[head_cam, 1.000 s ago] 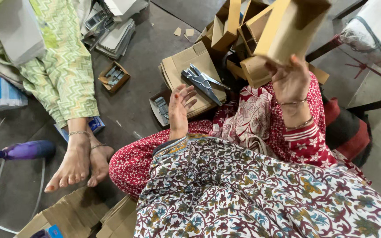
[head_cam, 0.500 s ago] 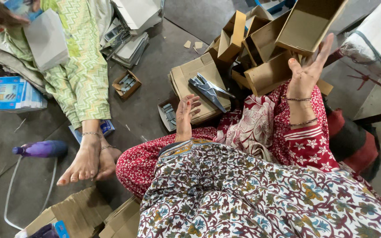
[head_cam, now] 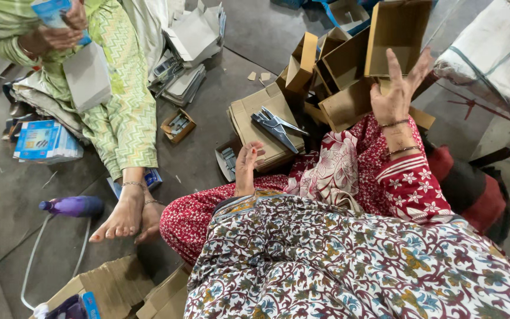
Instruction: The person sits on the floor and assembles small cardboard boxes by folding the flaps and securing them with a stapler. The person repeatedly picks up flat cardboard pieces, folds them into box shapes, and staples the edges to close them.
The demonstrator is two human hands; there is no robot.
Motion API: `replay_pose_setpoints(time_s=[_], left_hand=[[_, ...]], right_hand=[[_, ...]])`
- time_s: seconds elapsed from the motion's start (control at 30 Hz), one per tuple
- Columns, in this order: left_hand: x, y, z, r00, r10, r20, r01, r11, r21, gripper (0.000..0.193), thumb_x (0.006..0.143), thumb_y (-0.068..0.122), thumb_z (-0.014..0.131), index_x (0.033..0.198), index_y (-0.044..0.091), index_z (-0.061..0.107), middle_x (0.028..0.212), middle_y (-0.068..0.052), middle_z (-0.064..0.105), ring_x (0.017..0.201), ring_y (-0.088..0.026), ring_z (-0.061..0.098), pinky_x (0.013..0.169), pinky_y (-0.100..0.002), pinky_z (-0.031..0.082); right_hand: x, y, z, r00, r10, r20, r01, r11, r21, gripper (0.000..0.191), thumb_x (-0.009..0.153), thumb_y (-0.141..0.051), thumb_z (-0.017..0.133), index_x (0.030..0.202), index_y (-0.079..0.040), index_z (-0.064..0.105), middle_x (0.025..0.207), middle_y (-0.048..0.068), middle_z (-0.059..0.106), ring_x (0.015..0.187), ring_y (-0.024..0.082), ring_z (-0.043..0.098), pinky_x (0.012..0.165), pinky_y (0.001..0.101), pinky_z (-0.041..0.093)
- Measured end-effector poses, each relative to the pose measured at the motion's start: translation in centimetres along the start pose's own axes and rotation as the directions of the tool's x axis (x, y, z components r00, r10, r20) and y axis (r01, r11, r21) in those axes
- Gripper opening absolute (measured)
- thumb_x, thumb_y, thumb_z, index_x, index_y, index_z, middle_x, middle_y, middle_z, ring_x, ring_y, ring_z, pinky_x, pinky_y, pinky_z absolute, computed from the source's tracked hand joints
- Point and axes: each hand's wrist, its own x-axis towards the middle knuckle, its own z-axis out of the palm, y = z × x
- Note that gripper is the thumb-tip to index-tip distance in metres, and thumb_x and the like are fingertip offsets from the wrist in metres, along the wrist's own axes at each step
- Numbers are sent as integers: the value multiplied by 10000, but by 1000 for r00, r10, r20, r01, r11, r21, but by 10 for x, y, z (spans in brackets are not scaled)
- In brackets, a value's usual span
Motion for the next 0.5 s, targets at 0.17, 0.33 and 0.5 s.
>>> replay_pose_setpoints(time_s=[0.17,0.33,0.5], left_hand=[[-57,-2,7,997,60,55,-62,998,22,320,1052,289,610,1287,73,632,1221,-36,678,1076,-138,643,884,-294,525],[-117,12,3,987,86,138,-116,966,232,284,1067,209,591,1308,61,617,1233,-34,663,1136,-132,627,970,-282,515],[-171,54,7,920,249,303,-348,873,341,291,1036,64,622,1327,51,611,1310,-53,586,1208,-142,611,1026,-295,514]], right_hand=[[-18,4,-43,989,-108,101,119,988,-102,800,836,-37,826,1575,-220,579,1732,289,-8,1605,505,27,1346,543,123],[-26,-11,-92,960,-242,140,276,901,-335,734,831,-75,827,1523,-225,633,1744,252,73,1592,475,112,1313,533,245],[-38,-39,-140,936,-201,289,304,875,-376,547,807,-57,815,1335,-165,726,1684,248,253,1532,493,203,1135,541,416]])
